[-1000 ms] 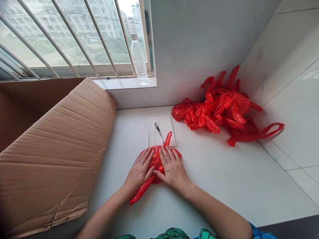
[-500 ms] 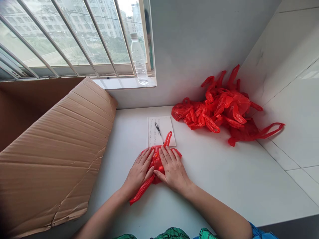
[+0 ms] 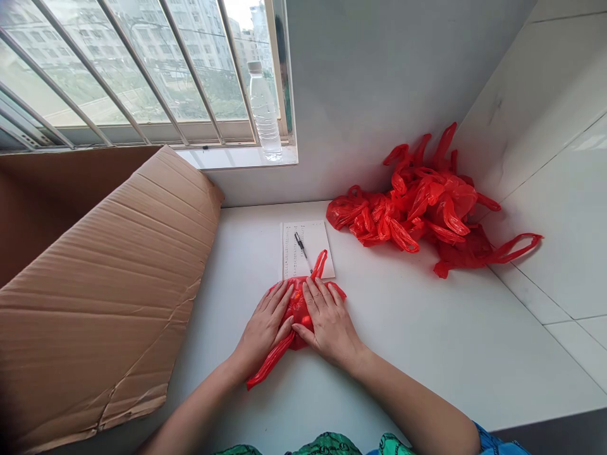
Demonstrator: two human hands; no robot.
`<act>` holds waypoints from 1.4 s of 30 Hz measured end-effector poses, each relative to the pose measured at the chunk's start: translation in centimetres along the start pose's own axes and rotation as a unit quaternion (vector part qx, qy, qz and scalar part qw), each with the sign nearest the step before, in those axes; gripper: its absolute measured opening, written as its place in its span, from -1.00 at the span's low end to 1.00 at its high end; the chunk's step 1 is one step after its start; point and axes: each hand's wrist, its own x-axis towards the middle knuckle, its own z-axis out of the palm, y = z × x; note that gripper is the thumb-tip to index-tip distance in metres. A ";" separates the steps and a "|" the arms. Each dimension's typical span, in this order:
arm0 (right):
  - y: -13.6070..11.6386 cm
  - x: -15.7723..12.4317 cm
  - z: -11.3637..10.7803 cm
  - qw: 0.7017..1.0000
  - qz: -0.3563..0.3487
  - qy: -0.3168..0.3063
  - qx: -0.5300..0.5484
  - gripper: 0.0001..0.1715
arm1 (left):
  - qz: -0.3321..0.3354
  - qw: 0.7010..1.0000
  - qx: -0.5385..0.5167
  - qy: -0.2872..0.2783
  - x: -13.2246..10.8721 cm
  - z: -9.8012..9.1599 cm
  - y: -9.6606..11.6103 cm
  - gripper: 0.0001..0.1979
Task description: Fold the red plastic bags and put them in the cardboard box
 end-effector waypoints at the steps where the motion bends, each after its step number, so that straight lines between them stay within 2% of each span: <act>1: 0.0 0.0 0.0 1.000 0.000 -0.002 -0.001 -0.13 | 0.000 1.000 0.002 -0.002 0.0 0.0 0.0 -0.39; 42: 0.0 0.1 -0.1 1.000 0.003 -0.009 0.007 -0.13 | -0.007 0.999 0.013 -0.028 0.1 -0.1 0.0 -0.46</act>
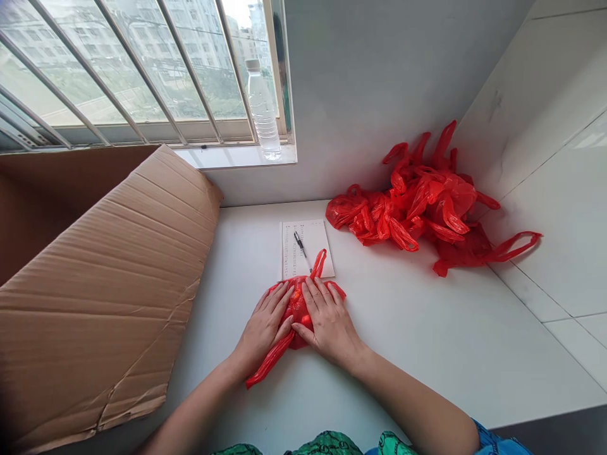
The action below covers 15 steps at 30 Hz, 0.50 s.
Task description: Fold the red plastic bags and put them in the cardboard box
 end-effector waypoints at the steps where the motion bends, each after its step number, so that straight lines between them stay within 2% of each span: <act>1: 0.0 0.0 0.0 1.000 0.000 -0.002 -0.001 -0.13 | 0.000 1.000 0.000 0.001 0.0 0.0 0.0 -0.46; 9: 0.0 0.1 0.0 1.000 0.004 -0.005 0.011 -0.13 | 0.000 1.000 -0.012 0.000 0.0 -0.1 -0.1 -0.48; 15: 0.1 0.1 0.0 0.997 0.014 -0.010 0.072 -0.13 | -0.005 0.998 -0.070 -0.001 0.3 -1.4 0.0 -0.54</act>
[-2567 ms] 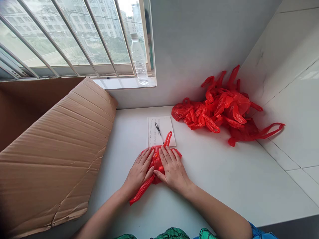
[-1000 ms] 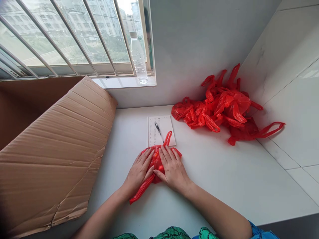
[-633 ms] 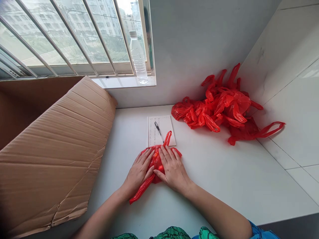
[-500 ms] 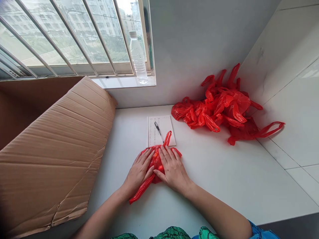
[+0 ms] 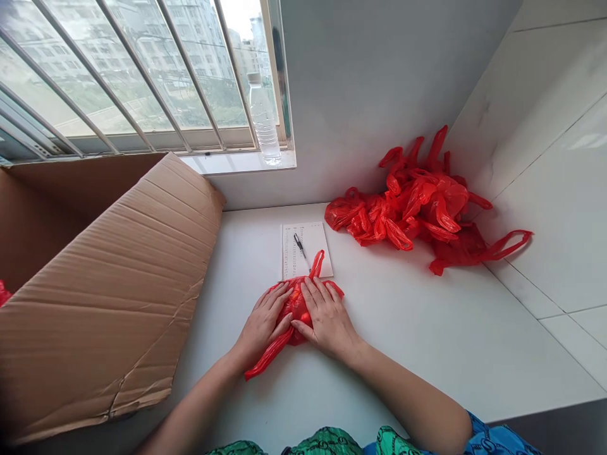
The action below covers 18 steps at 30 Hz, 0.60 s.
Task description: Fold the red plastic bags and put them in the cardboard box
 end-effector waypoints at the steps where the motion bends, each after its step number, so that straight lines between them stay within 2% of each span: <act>1: 0.1 0.1 -0.3 1.000 0.000 -0.004 0.024 -0.14 | -0.008 1.000 -0.019 0.006 0.0 -0.4 0.1 -0.58; 4: 0.8 0.2 -2.0 0.991 0.019 -0.002 0.133 -0.23 | -0.054 0.995 -0.065 0.047 -0.1 -1.9 0.9 -0.66; 8: 2.5 0.1 -4.4 0.957 0.097 0.085 0.260 -0.45 | -0.082 0.991 -0.050 0.089 -0.1 -3.5 3.0 -0.68; 10: 3.5 0.1 -5.1 0.945 0.125 0.124 0.276 -0.54 | -0.068 0.996 -0.021 0.060 0.2 -3.7 4.1 -0.65; 12: 4.2 0.0 -5.3 0.940 0.141 0.141 0.276 -0.60 | -0.061 0.998 0.017 0.007 0.5 -3.6 5.1 -0.57; 15: 4.7 0.1 -5.1 0.940 0.148 0.144 0.272 -0.63 | -0.074 0.993 0.071 -0.057 0.5 -3.9 6.4 -0.67; 18: 4.6 0.0 -5.0 0.944 0.139 0.140 0.266 -0.61 | -0.086 0.994 0.050 -0.056 -1.1 -6.4 8.2 -0.73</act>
